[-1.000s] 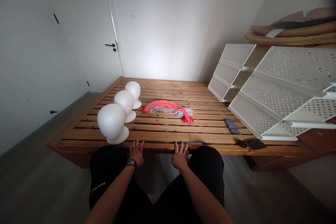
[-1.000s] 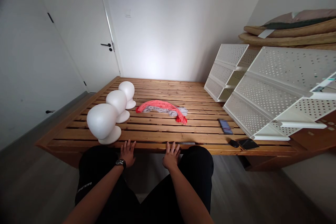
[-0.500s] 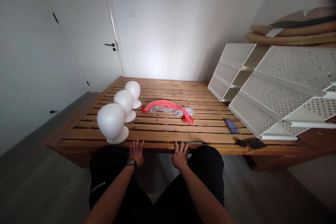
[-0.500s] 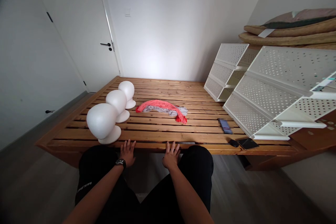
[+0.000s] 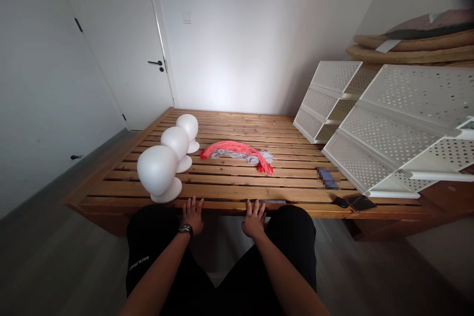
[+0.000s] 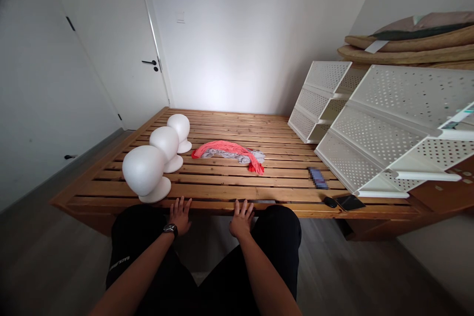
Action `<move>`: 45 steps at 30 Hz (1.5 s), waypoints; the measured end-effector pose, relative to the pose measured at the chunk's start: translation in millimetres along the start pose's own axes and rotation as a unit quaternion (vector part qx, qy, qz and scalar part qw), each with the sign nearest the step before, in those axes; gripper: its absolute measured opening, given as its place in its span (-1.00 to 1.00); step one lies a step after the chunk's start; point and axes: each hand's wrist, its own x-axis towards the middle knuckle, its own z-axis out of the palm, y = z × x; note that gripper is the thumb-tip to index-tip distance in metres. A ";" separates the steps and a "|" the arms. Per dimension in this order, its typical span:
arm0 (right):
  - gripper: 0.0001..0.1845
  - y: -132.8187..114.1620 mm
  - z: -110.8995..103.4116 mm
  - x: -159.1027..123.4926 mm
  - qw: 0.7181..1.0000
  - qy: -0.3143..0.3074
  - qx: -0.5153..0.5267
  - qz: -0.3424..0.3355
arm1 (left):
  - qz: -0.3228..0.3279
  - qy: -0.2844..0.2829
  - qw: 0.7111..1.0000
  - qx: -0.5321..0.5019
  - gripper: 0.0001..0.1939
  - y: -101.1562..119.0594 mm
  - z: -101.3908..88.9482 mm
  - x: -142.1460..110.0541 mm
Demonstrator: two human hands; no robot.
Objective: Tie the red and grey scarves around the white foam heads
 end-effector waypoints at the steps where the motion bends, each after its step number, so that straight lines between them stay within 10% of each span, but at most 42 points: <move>1: 0.13 0.1 0.2 0.1 1.000 0.000 0.000 0.000 | 0.001 0.001 1.000 0.000 0.05 -0.2 0.2 -0.1; 45: 0.13 1.7 2.0 2.7 1.000 -0.010 0.008 -0.001 | -0.001 -0.003 1.000 -0.011 0.05 0.2 -0.3 0.6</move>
